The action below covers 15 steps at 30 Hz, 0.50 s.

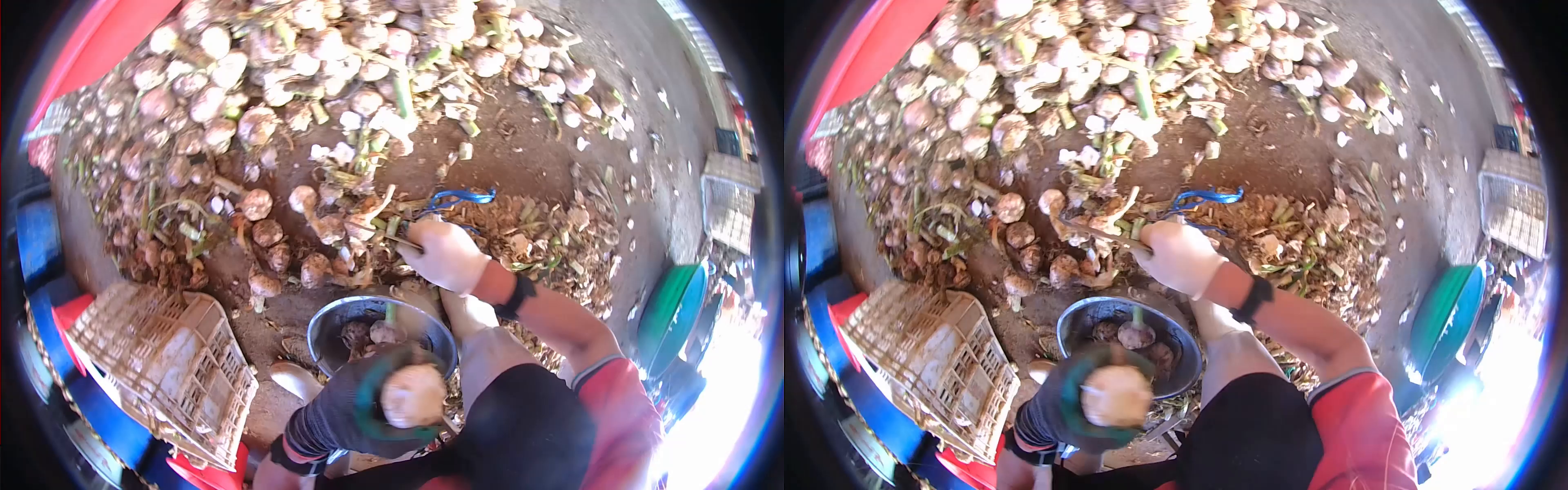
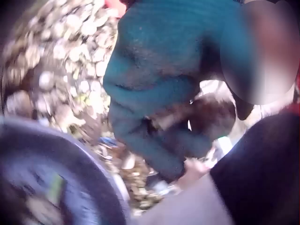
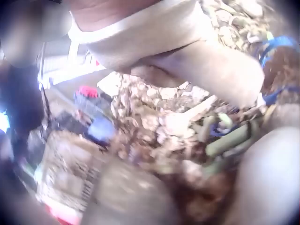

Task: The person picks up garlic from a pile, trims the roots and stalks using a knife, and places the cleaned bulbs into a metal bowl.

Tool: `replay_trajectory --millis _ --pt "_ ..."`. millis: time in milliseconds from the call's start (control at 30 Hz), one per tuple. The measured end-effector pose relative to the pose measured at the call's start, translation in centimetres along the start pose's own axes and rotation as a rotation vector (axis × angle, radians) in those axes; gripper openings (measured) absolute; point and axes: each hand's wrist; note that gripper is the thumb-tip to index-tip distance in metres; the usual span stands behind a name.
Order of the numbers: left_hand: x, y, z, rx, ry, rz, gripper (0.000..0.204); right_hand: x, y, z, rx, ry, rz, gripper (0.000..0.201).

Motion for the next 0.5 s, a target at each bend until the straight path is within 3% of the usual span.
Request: replay_trajectory --millis 33,67,133,200,267,300,400,467,500 --pt "0.8 0.1 -0.1 -0.115 0.083 -0.034 0.059 -0.6 1.3 0.4 0.055 0.055 -0.007 0.025" --pt "0.5 0.3 -0.2 -0.128 0.084 -0.029 0.059 -1.0 1.9 0.5 0.04 -0.007 -0.071 0.025" --pt "-1.5 1.8 -0.4 -0.303 0.117 -0.573 0.061 -2.0 3.0 -0.9 0.03 -0.046 -0.134 0.025" --pt "-3.7 3.1 0.4 0.053 0.256 -0.773 0.059 -3.4 3.3 -1.1 0.086 -0.048 -0.389 0.026" --pt "-7.9 5.1 -0.4 0.17 0.21 -1.04 0.058 -3.7 3.6 -1.1 0.141 0.043 -0.326 0.026" --pt "-10.2 5.7 -0.5 0.175 0.206 -1.041 0.058 -3.9 3.7 -1.2 0.187 0.139 -0.266 0.026" --pt "-15.0 6.6 -0.9 0.123 0.195 -1.034 0.061 -4.0 3.6 -1.0 0.146 0.118 -0.266 0.026" --pt "-15.9 6.9 -2.2 0.129 0.431 -0.772 0.062 -3.4 3.1 -0.4 0.137 0.121 -0.277 0.026" --pt "-15.9 6.8 -2.4 0.126 0.423 -0.771 0.062 -2.9 2.7 -0.1 0.139 0.147 -0.231 0.025"
Point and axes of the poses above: each hand's wrist, its own z-axis away from the middle knuckle, its own y-axis out of the back of the hand, x = y × z, and after that the axes turned 2 degrees about -y, right-handed
